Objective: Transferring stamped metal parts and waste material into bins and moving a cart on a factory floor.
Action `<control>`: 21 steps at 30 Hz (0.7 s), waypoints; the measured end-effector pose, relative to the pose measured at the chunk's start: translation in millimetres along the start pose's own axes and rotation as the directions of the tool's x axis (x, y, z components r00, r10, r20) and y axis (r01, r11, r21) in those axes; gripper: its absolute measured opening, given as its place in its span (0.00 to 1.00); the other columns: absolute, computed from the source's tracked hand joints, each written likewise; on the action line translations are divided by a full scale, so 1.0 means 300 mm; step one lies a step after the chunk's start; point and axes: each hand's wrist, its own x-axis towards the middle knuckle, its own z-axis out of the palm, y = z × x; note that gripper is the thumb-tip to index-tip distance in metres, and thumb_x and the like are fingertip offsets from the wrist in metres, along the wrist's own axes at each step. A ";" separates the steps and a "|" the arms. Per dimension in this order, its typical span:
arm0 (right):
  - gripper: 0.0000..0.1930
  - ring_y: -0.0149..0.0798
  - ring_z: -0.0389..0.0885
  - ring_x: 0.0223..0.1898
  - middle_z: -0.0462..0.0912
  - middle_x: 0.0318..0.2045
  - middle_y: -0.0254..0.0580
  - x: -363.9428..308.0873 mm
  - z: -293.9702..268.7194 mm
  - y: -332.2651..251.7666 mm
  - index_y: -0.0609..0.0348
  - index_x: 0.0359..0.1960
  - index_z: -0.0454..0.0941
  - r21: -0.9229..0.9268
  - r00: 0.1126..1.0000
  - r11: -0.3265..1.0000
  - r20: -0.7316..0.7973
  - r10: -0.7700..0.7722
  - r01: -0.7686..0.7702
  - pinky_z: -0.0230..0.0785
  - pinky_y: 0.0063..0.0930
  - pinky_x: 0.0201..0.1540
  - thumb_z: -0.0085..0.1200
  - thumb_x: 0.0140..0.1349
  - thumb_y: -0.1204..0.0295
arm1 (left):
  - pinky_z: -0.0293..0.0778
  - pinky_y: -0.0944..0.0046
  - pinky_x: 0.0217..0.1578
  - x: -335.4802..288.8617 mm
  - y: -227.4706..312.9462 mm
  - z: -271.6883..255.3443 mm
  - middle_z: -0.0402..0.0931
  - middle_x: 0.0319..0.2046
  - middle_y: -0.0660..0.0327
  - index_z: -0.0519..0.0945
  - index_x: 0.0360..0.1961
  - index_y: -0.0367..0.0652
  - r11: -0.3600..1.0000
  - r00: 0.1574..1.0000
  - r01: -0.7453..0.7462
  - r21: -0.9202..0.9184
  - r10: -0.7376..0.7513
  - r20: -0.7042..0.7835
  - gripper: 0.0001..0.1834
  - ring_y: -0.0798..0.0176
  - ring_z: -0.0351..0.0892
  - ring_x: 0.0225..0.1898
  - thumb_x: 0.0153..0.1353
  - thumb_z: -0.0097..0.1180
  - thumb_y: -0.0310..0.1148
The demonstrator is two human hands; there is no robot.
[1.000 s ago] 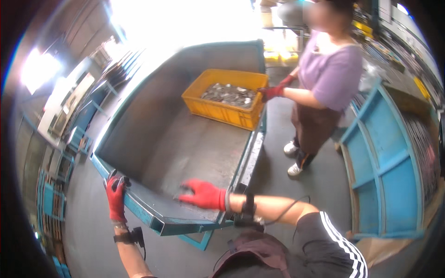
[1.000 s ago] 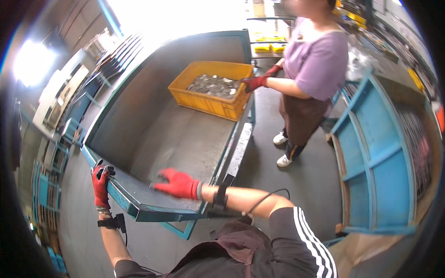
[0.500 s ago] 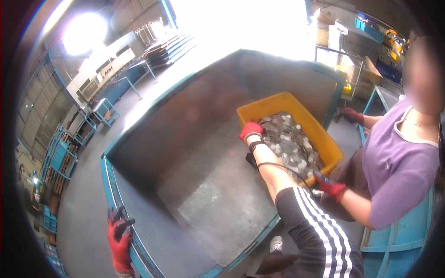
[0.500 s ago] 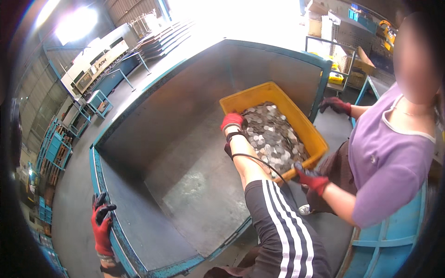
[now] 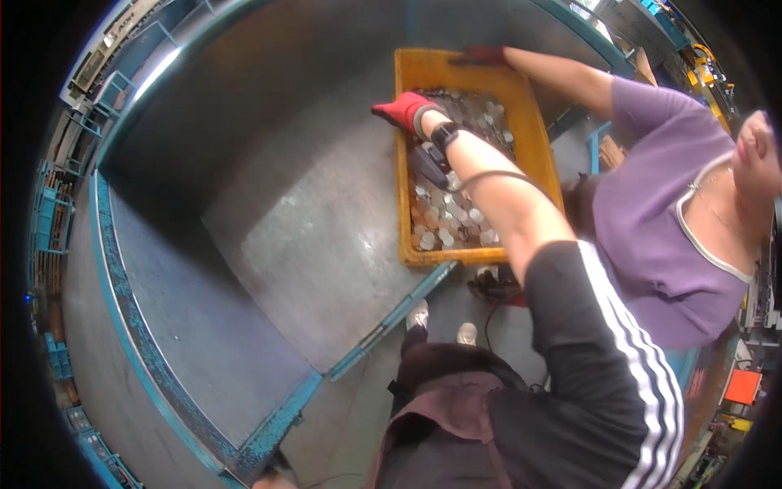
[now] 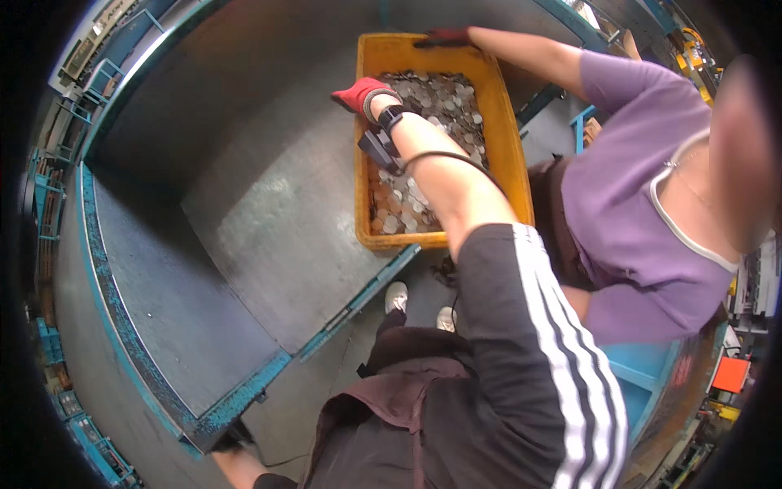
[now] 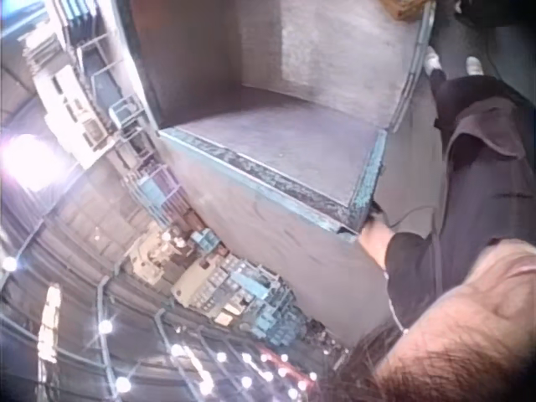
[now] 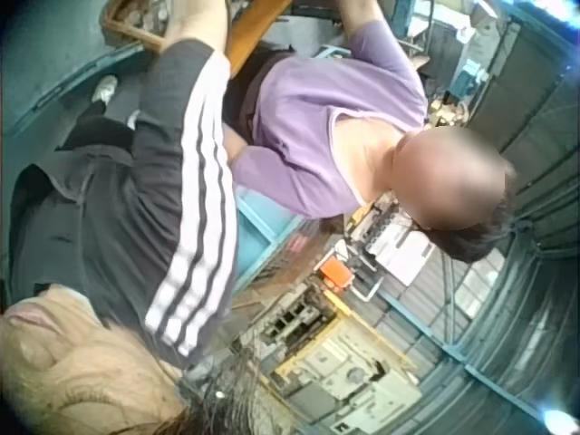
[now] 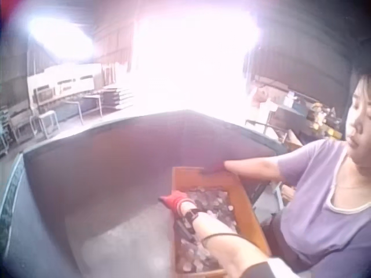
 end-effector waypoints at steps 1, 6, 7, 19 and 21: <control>0.34 0.44 0.77 0.53 0.79 0.51 0.48 -0.085 0.007 0.014 0.59 0.46 0.80 -0.005 1.000 1.000 0.002 0.009 -0.009 0.70 0.36 0.53 0.57 0.46 0.42 | 0.60 0.59 0.59 -0.107 -0.115 -0.076 0.71 0.53 0.55 0.73 0.52 0.35 0.993 0.994 0.107 -0.049 -0.108 -0.029 0.22 0.58 0.68 0.56 0.63 0.48 0.40; 0.44 0.53 0.75 0.51 0.76 0.48 0.59 -0.669 0.055 0.162 0.63 0.54 0.70 -0.302 0.946 0.900 0.020 -0.324 0.314 0.67 0.41 0.53 0.58 0.43 0.39 | 0.72 0.64 0.40 -0.777 -0.207 -0.136 0.78 0.35 0.60 0.79 0.41 0.35 0.700 0.583 0.684 0.207 -0.694 0.422 0.18 0.63 0.76 0.35 0.63 0.48 0.41; 0.42 0.54 0.76 0.48 0.77 0.45 0.58 -0.772 0.092 0.228 0.62 0.53 0.70 -0.390 0.908 0.838 -0.014 -0.420 0.381 0.67 0.41 0.51 0.61 0.43 0.41 | 0.73 0.65 0.34 -0.860 -0.120 -0.072 0.79 0.30 0.62 0.80 0.39 0.35 0.538 0.322 0.755 0.375 -0.802 0.503 0.18 0.66 0.75 0.28 0.63 0.49 0.40; 0.08 0.48 0.79 0.31 0.77 0.29 0.45 -0.854 0.214 0.615 0.55 0.33 0.74 -0.609 0.708 0.644 -0.183 -0.682 0.463 0.71 0.42 0.34 0.53 0.49 0.71 | 0.67 0.55 0.57 -1.303 -0.184 0.943 0.76 0.50 0.53 0.75 0.52 0.39 0.520 -0.281 0.794 0.316 -0.147 0.948 0.20 0.55 0.75 0.51 0.67 0.42 0.41; 0.17 0.50 0.76 0.34 0.75 0.30 0.45 -0.838 0.224 0.643 0.55 0.36 0.71 -0.604 0.719 0.666 -0.209 -0.663 0.438 0.68 0.43 0.36 0.61 0.42 0.70 | 0.65 0.52 0.58 -1.412 -0.241 1.054 0.74 0.52 0.53 0.72 0.55 0.40 0.412 -0.302 0.843 0.345 -0.168 0.938 0.22 0.53 0.74 0.54 0.68 0.40 0.44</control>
